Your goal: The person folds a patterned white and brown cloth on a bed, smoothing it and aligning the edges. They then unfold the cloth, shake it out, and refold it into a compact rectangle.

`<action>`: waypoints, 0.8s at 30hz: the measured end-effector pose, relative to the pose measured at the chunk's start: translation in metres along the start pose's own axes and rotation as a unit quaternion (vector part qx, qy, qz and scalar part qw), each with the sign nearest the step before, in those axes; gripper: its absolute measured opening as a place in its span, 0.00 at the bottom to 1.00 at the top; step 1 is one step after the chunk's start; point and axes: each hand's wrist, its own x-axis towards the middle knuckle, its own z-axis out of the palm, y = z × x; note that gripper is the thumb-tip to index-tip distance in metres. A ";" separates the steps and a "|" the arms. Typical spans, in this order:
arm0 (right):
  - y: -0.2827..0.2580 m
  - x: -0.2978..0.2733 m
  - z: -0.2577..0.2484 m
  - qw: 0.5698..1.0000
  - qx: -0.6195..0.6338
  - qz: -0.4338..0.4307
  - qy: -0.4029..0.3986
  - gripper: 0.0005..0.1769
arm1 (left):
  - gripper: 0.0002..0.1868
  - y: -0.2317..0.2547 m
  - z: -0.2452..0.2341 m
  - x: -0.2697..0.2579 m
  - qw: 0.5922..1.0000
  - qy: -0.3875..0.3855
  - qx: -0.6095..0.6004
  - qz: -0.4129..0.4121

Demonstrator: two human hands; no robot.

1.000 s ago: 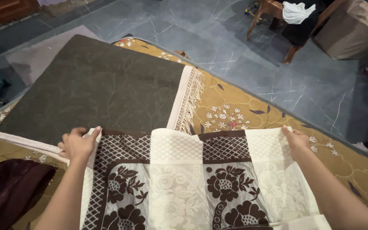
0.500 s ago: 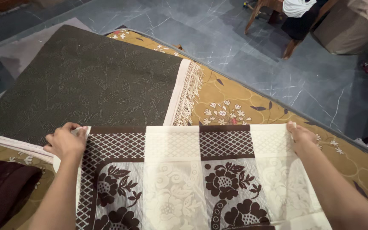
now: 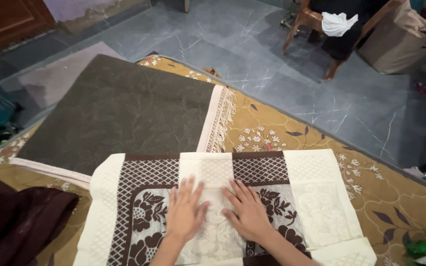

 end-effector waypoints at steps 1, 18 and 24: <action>0.010 -0.010 -0.001 0.997 -0.013 0.058 -0.053 0.36 | 0.35 -0.018 0.000 -0.010 0.980 0.174 0.081 0.050; 0.077 -0.136 -0.022 0.991 -0.036 0.107 -0.078 0.36 | 0.37 -0.059 0.044 -0.102 0.993 0.037 0.081 -0.081; 0.109 -0.173 -0.064 0.980 -0.056 0.185 0.048 0.31 | 0.35 -0.112 0.005 -0.163 0.987 0.136 -0.017 -0.086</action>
